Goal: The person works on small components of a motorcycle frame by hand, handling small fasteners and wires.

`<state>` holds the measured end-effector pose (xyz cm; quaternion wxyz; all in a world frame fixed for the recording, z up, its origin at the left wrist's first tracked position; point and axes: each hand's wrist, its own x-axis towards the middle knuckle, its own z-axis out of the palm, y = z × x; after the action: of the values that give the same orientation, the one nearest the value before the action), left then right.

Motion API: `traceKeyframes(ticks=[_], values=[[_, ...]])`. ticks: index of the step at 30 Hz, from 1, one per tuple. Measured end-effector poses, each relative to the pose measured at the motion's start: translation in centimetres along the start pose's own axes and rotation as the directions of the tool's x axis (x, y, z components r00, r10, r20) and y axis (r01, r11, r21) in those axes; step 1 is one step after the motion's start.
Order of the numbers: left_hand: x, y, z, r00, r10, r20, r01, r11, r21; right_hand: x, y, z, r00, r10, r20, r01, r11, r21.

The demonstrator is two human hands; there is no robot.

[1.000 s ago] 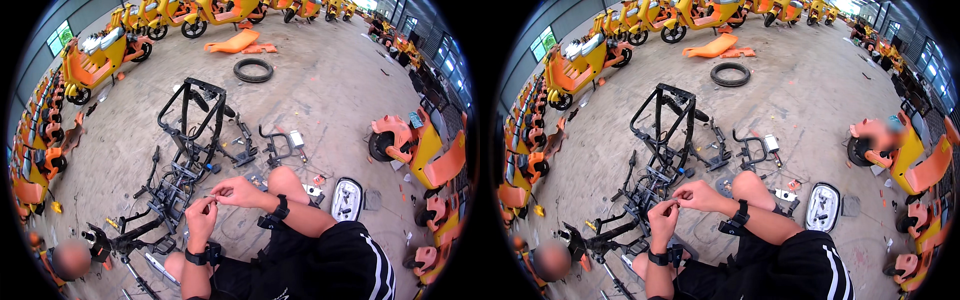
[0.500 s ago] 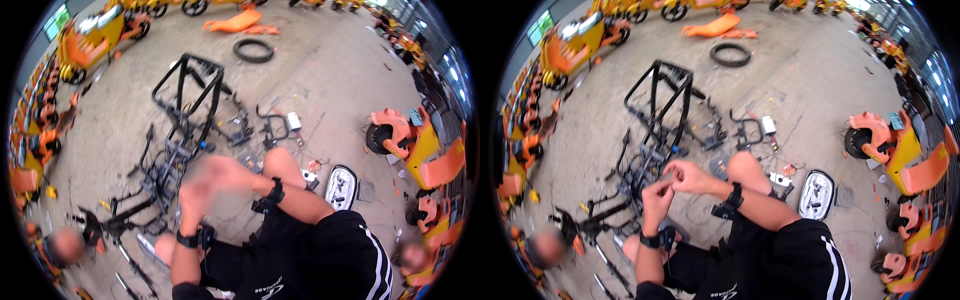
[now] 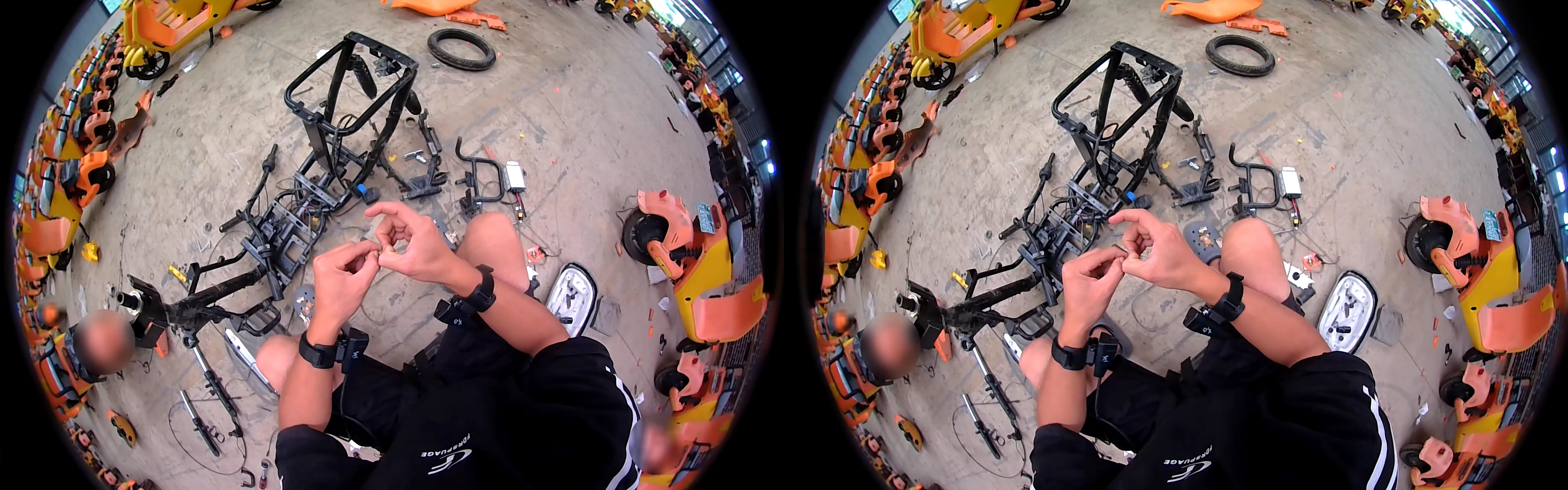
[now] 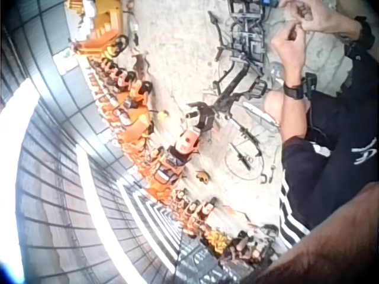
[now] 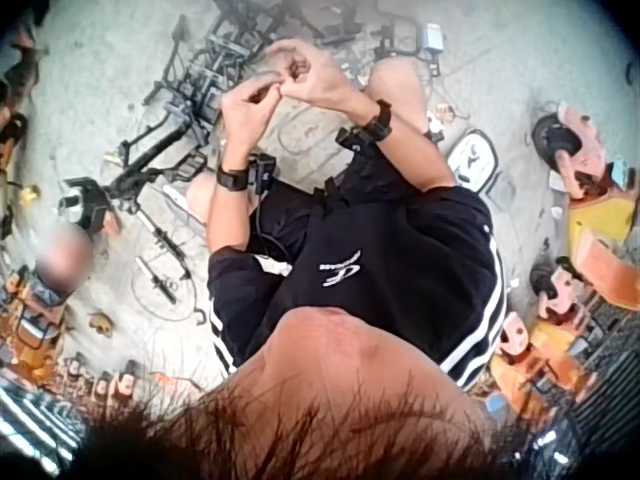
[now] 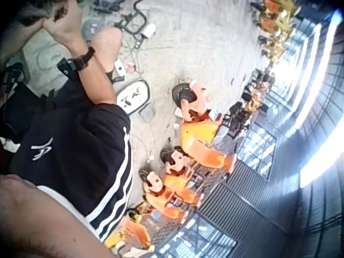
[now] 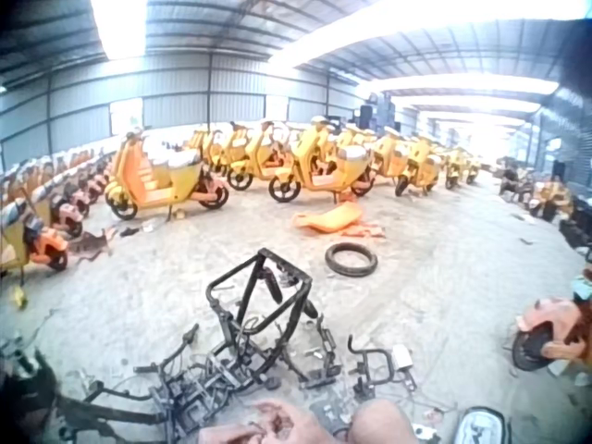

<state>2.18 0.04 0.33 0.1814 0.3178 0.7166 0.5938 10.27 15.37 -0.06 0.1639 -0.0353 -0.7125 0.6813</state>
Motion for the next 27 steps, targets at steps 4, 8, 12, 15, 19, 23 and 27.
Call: traceKeyframes(ticks=[4, 8, 12, 15, 19, 23, 27], values=[[0.1, 1.1, -1.1, 0.998, -0.046, -0.046, 0.038, 0.984, -0.175, 0.1, -0.2, -0.7, 0.995, -0.016, -0.103, 0.012, 0.999, -0.047], [0.4, 1.7, -2.5, 0.989, -0.111, -0.102, 0.079, 0.957, -0.279, -0.1, 0.8, -2.1, 0.982, 0.039, -0.182, -0.016, 0.992, 0.126], [0.3, 1.2, -2.1, 0.99, -0.124, -0.073, 0.094, 0.939, -0.33, -0.6, 0.0, -0.6, 0.987, 0.107, -0.117, -0.085, 0.981, 0.176], [0.4, 0.8, -1.9, 0.99, -0.134, -0.044, 0.112, 0.936, -0.334, -0.4, 0.1, 0.4, 0.996, 0.031, -0.085, -0.023, 0.995, 0.098], [0.6, 0.4, -1.6, 0.992, -0.125, -0.028, 0.108, 0.935, -0.337, -0.3, 0.4, 0.6, 0.995, -0.003, -0.096, 0.009, 0.998, 0.064], [0.6, 0.7, -1.4, 0.992, -0.121, -0.034, 0.105, 0.944, -0.314, -0.2, 0.3, 0.5, 0.994, 0.024, -0.103, -0.014, 0.996, 0.09], [0.5, 0.7, -1.1, 0.993, -0.115, -0.037, 0.099, 0.951, -0.292, -0.2, 0.1, 0.5, 0.989, -0.061, -0.134, 0.053, 0.997, -0.058]])
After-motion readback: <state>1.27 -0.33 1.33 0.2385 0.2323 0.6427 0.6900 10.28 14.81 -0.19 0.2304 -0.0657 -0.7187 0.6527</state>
